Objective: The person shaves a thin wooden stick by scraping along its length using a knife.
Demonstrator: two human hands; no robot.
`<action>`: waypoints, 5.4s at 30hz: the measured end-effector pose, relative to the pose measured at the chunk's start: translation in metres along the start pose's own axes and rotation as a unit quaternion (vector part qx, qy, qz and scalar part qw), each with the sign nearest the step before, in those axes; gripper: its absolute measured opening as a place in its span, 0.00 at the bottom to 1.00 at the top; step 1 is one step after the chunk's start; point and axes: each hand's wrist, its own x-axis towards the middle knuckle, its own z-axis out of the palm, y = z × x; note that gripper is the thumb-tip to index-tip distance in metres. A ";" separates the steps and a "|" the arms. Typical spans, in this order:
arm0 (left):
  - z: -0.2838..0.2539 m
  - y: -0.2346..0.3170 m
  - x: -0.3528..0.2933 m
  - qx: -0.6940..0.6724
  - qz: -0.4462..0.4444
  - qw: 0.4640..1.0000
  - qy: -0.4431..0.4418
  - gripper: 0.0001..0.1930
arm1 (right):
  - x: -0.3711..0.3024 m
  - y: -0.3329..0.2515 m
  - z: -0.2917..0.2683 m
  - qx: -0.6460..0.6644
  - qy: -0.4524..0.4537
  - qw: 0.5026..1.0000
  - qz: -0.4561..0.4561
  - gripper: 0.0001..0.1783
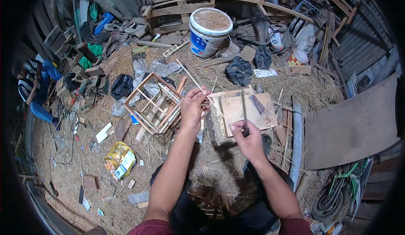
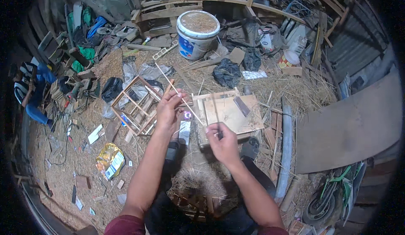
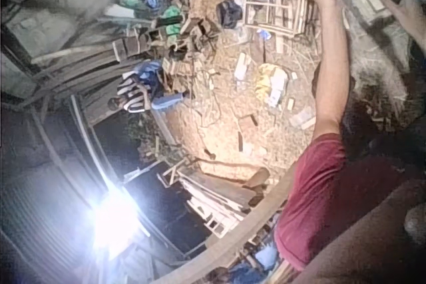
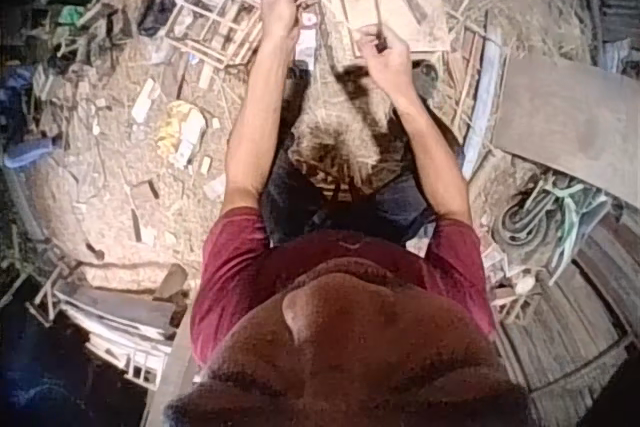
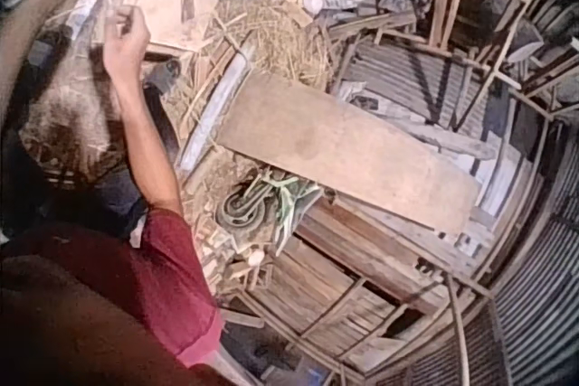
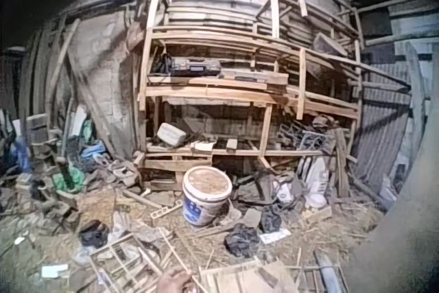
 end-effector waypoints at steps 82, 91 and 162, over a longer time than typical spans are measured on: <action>0.070 -0.076 -0.268 0.263 -0.355 0.809 -0.386 0.13 | -0.231 0.009 -0.179 -0.288 0.061 0.953 0.067 0.29; 0.121 -0.117 -0.243 0.510 0.000 0.783 -0.355 0.12 | -0.234 0.013 -0.182 -0.298 -0.059 0.952 0.022 0.30; 0.097 -0.148 -0.256 0.310 -0.075 0.869 -0.379 0.15 | -0.254 0.004 -0.171 -0.305 0.111 0.939 0.112 0.21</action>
